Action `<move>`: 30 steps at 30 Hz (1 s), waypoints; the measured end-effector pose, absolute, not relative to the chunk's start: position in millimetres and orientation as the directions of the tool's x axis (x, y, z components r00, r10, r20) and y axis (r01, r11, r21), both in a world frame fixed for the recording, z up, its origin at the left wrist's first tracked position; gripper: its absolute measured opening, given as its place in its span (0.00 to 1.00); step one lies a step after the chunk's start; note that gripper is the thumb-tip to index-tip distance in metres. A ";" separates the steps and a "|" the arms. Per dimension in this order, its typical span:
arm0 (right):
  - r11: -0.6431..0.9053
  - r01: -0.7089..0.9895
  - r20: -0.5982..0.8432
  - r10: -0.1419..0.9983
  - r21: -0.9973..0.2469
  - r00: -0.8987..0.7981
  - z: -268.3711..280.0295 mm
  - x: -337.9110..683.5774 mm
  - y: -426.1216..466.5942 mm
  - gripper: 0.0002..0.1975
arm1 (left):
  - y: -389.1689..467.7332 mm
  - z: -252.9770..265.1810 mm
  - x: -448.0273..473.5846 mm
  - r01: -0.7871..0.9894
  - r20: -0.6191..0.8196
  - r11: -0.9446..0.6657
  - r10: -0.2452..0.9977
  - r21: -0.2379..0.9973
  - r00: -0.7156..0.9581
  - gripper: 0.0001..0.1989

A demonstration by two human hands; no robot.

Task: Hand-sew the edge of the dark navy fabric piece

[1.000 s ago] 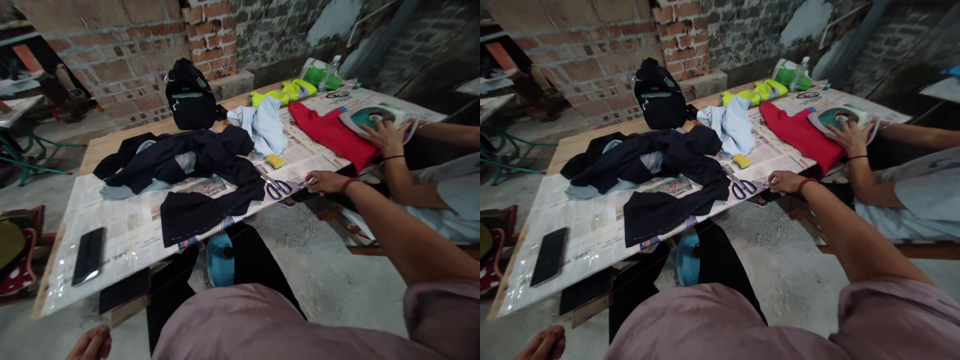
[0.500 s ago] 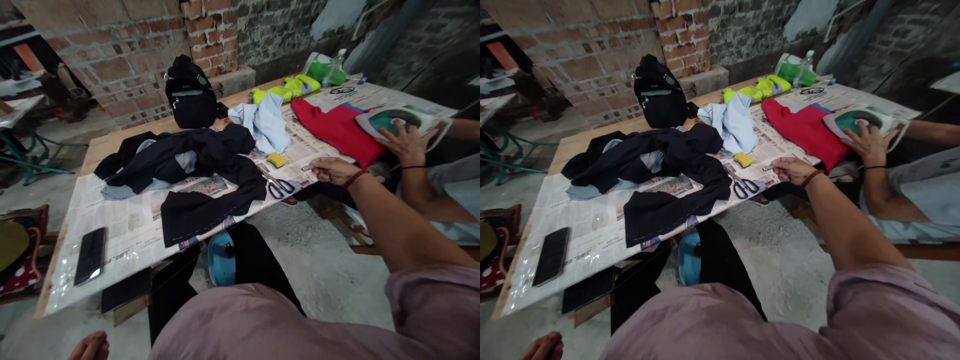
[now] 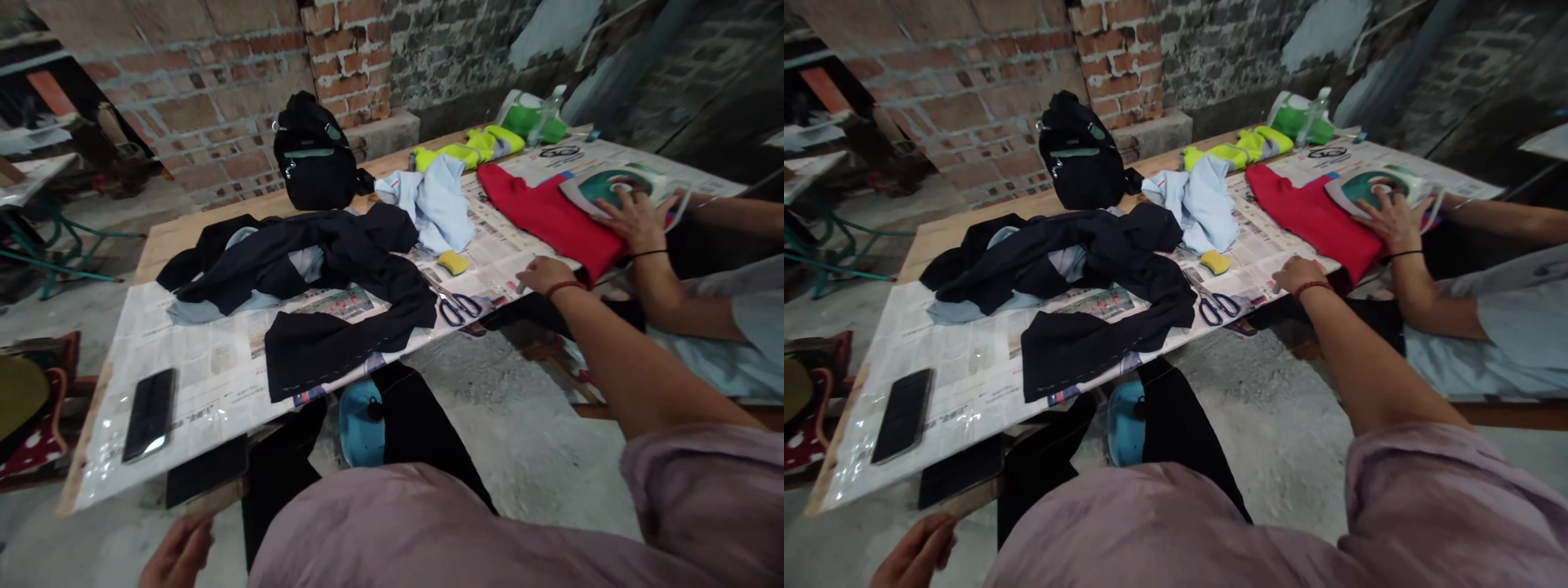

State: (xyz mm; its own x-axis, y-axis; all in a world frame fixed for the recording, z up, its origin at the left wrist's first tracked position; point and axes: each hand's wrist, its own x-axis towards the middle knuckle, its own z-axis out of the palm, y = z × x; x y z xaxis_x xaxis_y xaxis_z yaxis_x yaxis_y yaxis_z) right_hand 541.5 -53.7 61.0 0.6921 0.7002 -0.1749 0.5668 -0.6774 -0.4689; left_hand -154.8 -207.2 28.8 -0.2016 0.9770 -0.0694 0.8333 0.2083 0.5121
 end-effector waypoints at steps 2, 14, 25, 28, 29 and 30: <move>-0.645 0.709 -0.111 0.757 -0.285 0.643 60.7 525.8 -38.6 0.12 | -196.6 33.3 -116.3 0.839 -0.113 -0.009 0.990 0.545 0.084 0.13; -0.480 0.825 0.021 0.861 -0.299 0.508 43.7 447.1 33.6 0.23 | -175.0 85.4 -11.0 0.773 -0.002 -0.498 0.840 0.394 0.542 0.11; -0.144 0.115 -0.118 0.971 -0.983 0.206 29.1 293.0 -130.7 0.08 | -185.5 77.6 -5.6 0.640 0.036 -0.463 0.826 0.613 0.563 0.10; -0.207 -0.197 -0.158 0.958 -0.958 -0.241 36.7 222.1 -172.4 0.18 | -182.0 79.2 6.0 0.604 0.138 -0.509 0.822 0.613 0.552 0.09; -0.253 -0.265 -0.142 0.916 -0.931 -0.375 40.2 204.1 -180.9 0.24 | -181.1 79.2 7.6 0.594 0.174 -0.514 0.827 0.619 0.535 0.08; -0.307 -0.308 -0.129 0.865 -0.900 -0.485 43.7 189.5 -187.0 0.30 | -180.6 78.8 7.7 0.585 0.197 -0.504 0.838 0.635 0.509 0.08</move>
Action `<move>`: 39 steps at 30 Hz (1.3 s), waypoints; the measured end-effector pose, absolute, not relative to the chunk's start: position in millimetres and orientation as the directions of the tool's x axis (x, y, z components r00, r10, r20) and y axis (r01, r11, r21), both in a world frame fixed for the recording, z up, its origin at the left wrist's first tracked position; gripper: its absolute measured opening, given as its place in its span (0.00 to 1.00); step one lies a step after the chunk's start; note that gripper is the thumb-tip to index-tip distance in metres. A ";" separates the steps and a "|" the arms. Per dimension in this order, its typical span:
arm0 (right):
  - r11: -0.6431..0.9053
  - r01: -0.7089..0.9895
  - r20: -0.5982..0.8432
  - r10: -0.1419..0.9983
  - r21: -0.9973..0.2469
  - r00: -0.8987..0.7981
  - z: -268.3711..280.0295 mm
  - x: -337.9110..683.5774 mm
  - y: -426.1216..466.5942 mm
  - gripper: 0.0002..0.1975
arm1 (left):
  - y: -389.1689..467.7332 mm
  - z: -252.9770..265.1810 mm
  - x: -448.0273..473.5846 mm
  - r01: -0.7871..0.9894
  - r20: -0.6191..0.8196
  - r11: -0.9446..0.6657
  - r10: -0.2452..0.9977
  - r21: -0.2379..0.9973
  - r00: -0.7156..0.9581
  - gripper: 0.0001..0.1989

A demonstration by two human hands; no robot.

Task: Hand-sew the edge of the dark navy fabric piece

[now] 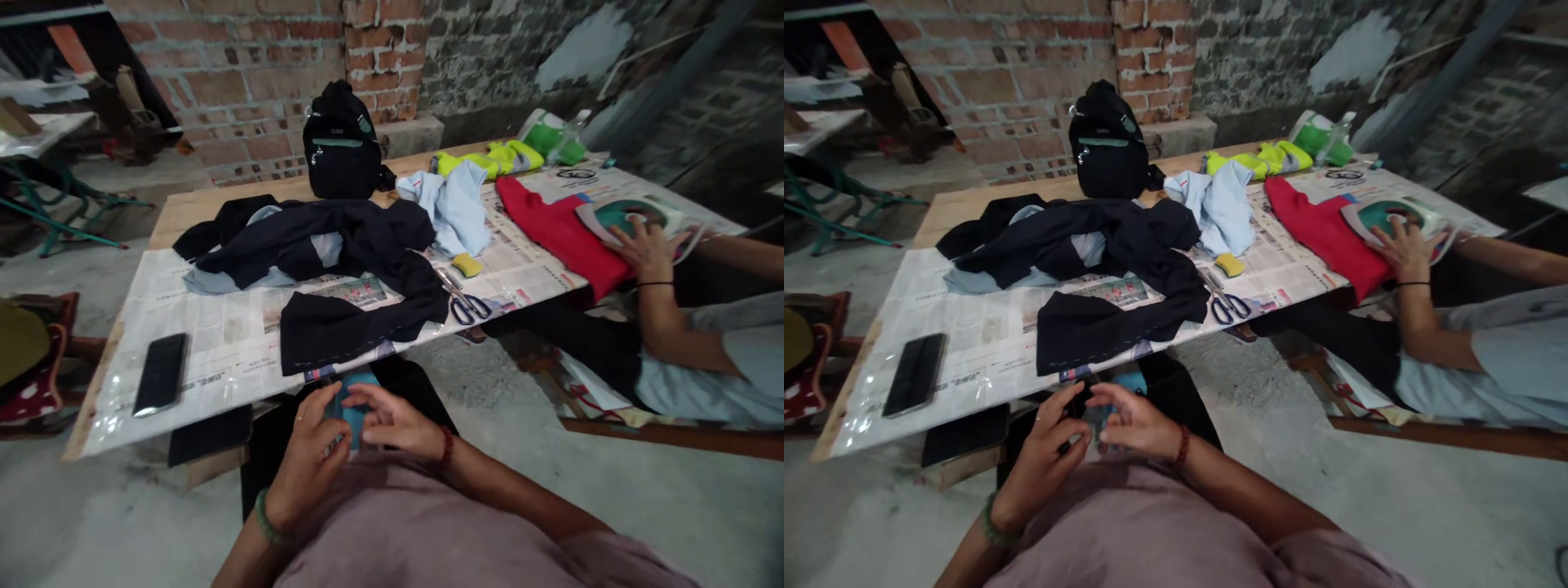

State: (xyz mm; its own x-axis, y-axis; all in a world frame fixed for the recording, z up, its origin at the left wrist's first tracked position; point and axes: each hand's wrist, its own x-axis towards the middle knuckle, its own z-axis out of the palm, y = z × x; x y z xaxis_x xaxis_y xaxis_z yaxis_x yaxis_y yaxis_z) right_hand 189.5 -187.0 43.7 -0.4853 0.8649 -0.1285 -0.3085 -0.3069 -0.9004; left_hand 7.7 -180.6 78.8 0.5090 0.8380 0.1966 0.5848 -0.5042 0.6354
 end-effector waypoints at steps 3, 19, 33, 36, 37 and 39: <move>-0.456 -0.291 -0.165 0.729 -0.841 -0.664 50.1 163.8 -196.0 0.34 | -182.4 75.6 -0.1 0.538 0.153 -0.365 0.905 0.760 0.397 0.08; -0.358 -0.020 -0.341 0.905 -0.934 -0.253 37.3 148.3 -207.3 0.11 | -201.9 52.3 -9.2 0.055 -0.169 0.161 0.967 0.985 0.193 0.04; -0.402 -0.146 -0.340 0.883 -0.904 -0.323 29.9 161.5 -205.4 0.16 | -193.9 46.0 -16.5 -0.408 -0.392 0.442 0.897 0.799 0.205 0.03; -0.423 -0.249 -0.348 0.890 -0.871 -0.296 27.4 168.4 -203.0 0.15 | -191.0 43.3 -20.8 -0.503 -0.424 0.477 0.877 0.721 0.225 0.04; -0.421 -0.257 -0.350 0.894 -0.870 -0.280 26.4 171.1 -202.0 0.15 | -190.2 41.7 -22.8 -0.538 -0.432 0.485 0.871 0.690 0.233 0.04; -0.407 -0.237 -0.350 0.903 -0.882 -0.247 24.5 177.3 -199.9 0.15 | -188.7 38.0 -27.7 -0.603 -0.446 0.494 0.862 0.626 0.243 0.04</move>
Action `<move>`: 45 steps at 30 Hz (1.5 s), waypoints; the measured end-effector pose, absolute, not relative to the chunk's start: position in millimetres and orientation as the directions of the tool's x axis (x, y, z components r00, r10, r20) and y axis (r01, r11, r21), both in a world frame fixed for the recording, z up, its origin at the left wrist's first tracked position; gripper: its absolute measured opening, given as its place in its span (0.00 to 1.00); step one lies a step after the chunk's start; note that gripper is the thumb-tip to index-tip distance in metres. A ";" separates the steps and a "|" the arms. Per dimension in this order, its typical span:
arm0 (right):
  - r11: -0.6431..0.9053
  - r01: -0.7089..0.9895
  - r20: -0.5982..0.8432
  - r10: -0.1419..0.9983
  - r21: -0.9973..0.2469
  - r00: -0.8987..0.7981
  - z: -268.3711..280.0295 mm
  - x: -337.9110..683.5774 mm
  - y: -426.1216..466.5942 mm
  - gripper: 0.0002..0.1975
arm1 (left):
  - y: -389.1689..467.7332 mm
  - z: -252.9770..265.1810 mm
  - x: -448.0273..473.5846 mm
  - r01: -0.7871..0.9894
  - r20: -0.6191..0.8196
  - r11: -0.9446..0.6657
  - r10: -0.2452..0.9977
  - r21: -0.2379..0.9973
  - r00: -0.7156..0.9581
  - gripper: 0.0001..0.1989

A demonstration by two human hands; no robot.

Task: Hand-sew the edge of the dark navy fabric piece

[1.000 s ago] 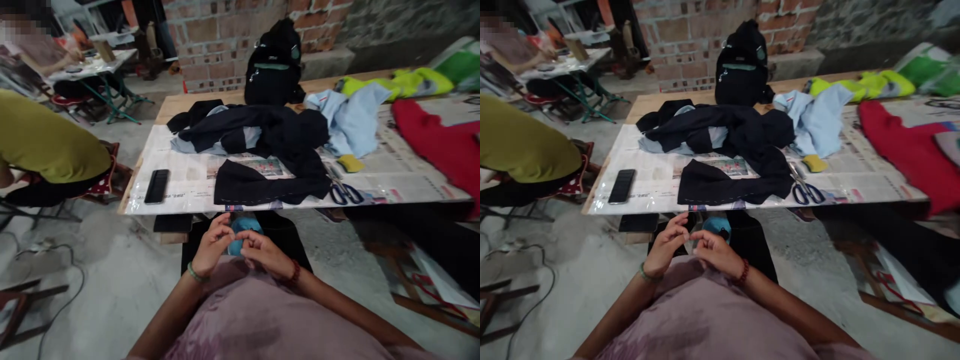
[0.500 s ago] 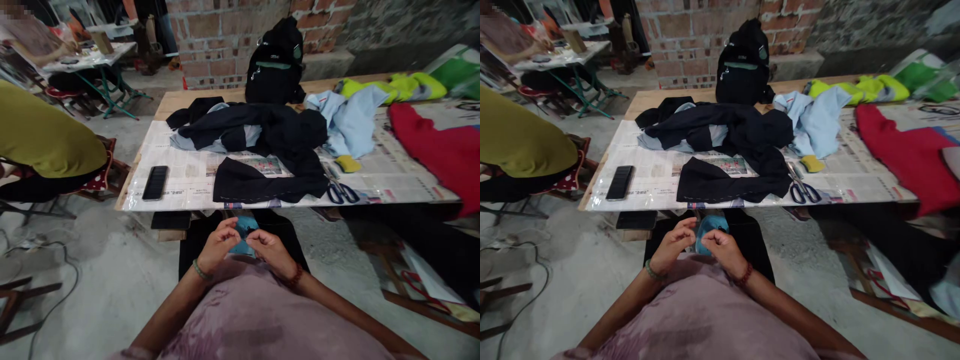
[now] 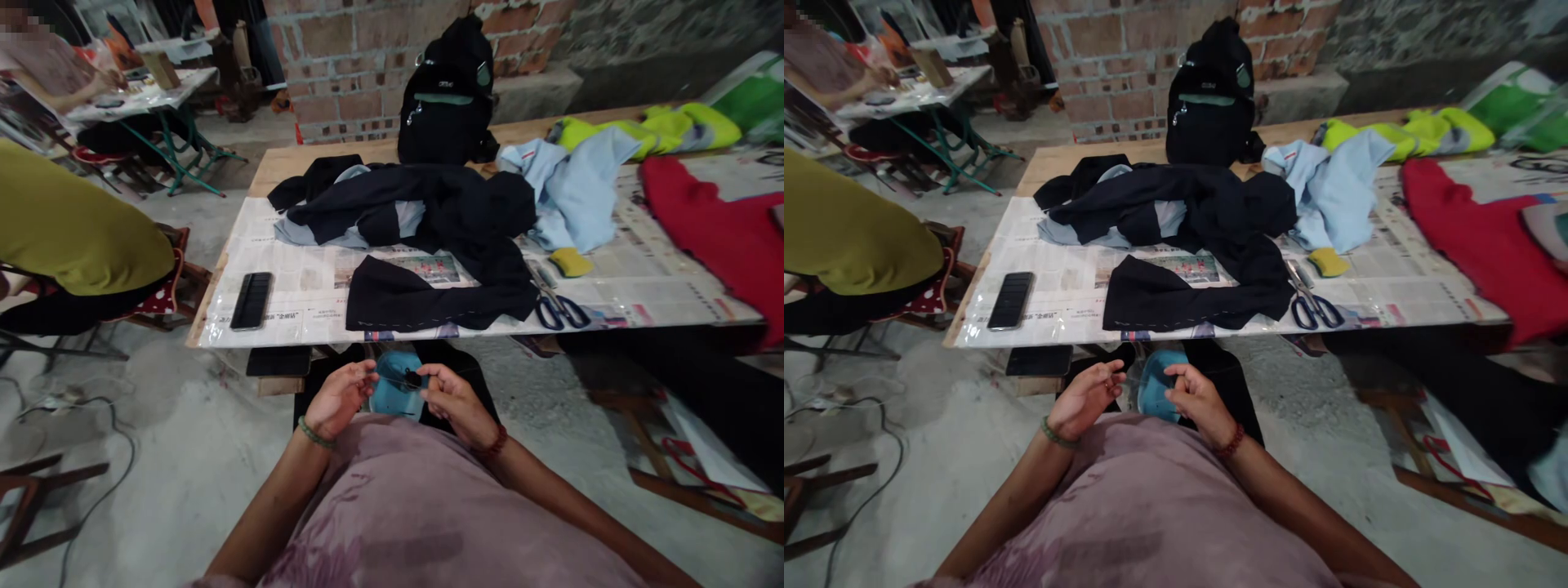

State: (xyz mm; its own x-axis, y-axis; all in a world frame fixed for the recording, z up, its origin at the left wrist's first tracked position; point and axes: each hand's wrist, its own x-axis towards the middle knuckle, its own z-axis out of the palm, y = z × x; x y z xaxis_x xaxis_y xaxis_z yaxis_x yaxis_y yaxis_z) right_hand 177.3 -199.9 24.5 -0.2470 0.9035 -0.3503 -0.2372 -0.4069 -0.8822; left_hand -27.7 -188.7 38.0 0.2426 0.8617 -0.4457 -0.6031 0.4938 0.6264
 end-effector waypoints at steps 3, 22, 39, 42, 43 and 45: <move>-0.389 -0.175 -0.351 0.912 -0.905 -0.213 21.5 187.0 -197.2 0.16 | -186.3 33.0 -37.2 -0.676 -0.469 0.482 0.855 0.557 0.223 0.03; -0.347 0.339 -0.439 0.862 -0.875 -0.252 -24.2 196.3 -204.8 0.13 | -192.4 29.5 -23.4 -0.742 -0.449 0.494 0.846 0.453 0.289 0.04; 0.088 0.506 0.080 0.996 -0.858 -0.037 9.2 198.2 -191.5 0.13 | -189.3 50.9 -3.3 -0.631 -0.438 0.528 0.843 0.568 0.311 0.09; 0.186 0.453 0.149 0.982 -0.872 -0.117 30.0 183.0 -193.1 0.08 | -189.8 51.8 2.2 -0.612 -0.430 0.527 0.846 0.589 0.315 0.09; 0.208 0.442 0.148 0.975 -0.873 -0.167 34.2 177.0 -193.2 0.08 | -190.0 51.7 4.2 -0.604 -0.427 0.527 0.847 0.599 0.316 0.09; 0.241 0.432 0.144 0.959 -0.869 -0.245 37.2 166.0 -192.1 0.10 | -190.6 50.9 7.8 -0.581 -0.422 0.520 0.853 0.626 0.308 0.09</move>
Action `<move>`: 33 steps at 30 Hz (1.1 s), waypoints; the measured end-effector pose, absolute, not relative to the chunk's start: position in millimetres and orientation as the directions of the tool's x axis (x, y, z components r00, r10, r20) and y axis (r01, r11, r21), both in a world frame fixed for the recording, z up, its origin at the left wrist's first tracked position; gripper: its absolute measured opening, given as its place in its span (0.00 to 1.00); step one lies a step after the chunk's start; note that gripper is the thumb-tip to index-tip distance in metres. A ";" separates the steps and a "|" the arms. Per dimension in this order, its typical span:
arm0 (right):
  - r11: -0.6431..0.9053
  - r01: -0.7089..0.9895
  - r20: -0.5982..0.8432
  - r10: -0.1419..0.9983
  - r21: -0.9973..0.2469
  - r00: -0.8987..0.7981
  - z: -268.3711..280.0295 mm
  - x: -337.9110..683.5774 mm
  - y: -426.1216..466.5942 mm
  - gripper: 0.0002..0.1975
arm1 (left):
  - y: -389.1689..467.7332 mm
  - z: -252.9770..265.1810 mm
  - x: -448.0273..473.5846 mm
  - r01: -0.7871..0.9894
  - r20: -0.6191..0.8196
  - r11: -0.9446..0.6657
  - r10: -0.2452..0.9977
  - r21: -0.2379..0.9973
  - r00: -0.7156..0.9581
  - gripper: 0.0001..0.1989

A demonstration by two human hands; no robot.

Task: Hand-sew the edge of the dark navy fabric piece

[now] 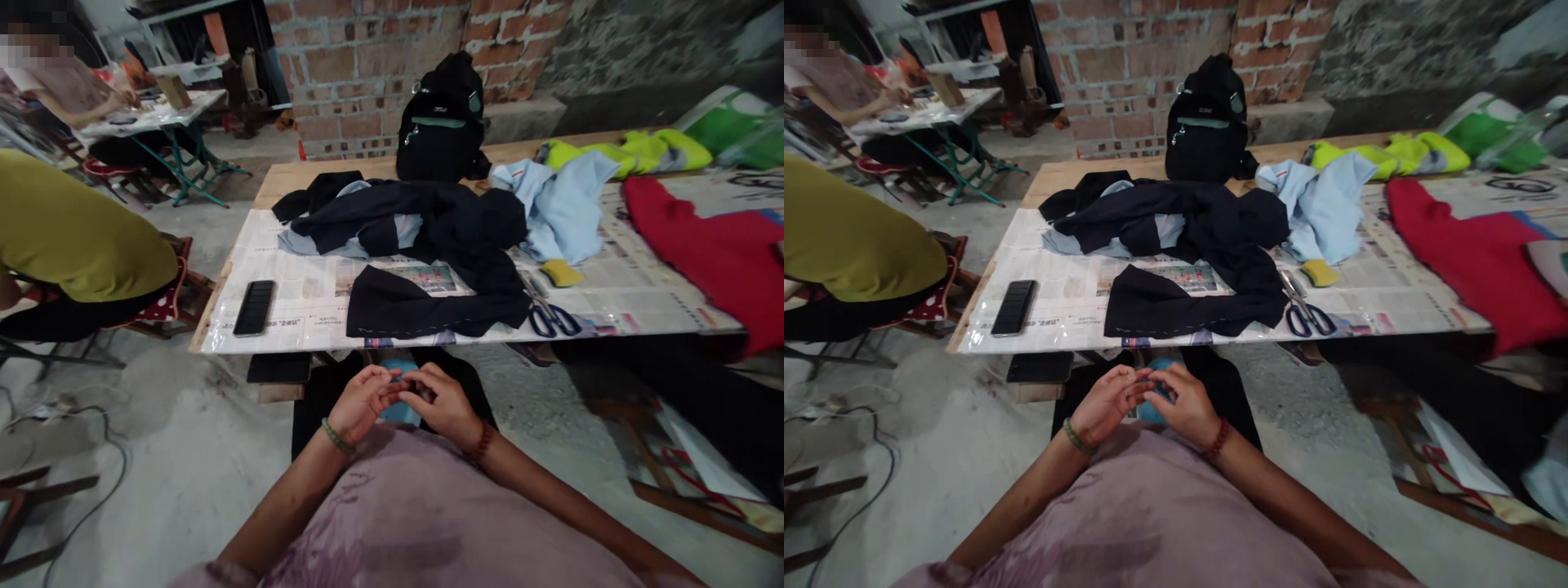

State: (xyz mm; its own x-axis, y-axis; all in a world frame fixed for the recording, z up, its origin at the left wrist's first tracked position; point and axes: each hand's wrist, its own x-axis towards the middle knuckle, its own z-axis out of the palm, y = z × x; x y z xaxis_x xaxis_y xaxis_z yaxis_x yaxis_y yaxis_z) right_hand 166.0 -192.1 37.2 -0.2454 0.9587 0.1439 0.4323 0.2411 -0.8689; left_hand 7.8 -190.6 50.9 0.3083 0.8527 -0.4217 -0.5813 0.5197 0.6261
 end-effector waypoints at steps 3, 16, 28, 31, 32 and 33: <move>0.240 0.412 0.140 0.956 -0.879 -0.259 32.5 155.4 -188.8 0.08 | -191.9 49.9 11.4 -0.539 -0.426 0.510 0.860 0.671 0.283 0.09; -0.433 -0.090 -0.412 0.892 -0.897 -0.189 17.5 163.5 -184.0 0.14 | -199.2 29.3 20.4 -0.311 -0.434 0.502 0.862 0.807 0.264 0.14; -0.430 -0.206 -0.417 0.903 -0.879 -0.104 17.9 180.8 -168.0 0.16 | -202.3 27.5 11.7 -0.300 -0.473 0.526 0.849 0.796 0.235 0.15; -0.414 -0.218 -0.401 0.910 -0.884 -0.103 15.2 183.1 -166.3 0.16 | -203.1 26.8 11.4 -0.303 -0.473 0.531 0.846 0.791 0.248 0.14; -0.412 -0.220 -0.399 0.911 -0.884 -0.104 15.1 182.8 -166.5 0.16 | -203.1 26.3 11.2 -0.295 -0.473 0.532 0.845 0.794 0.252 0.13; -0.414 -0.220 -0.400 0.910 -0.883 -0.107 15.7 182.1 -166.9 0.16 | -203.0 26.0 11.1 -0.279 -0.472 0.532 0.844 0.800 0.254 0.12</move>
State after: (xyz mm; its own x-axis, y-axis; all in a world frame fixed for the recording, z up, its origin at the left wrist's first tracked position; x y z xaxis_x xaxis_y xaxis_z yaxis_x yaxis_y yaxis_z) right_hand 182.1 -166.9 15.7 -0.1066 0.9104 -0.3997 -0.2201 -0.4136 -0.8835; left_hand 11.1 -203.0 26.0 0.2538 0.8441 -0.4724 -0.2793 0.5315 0.7997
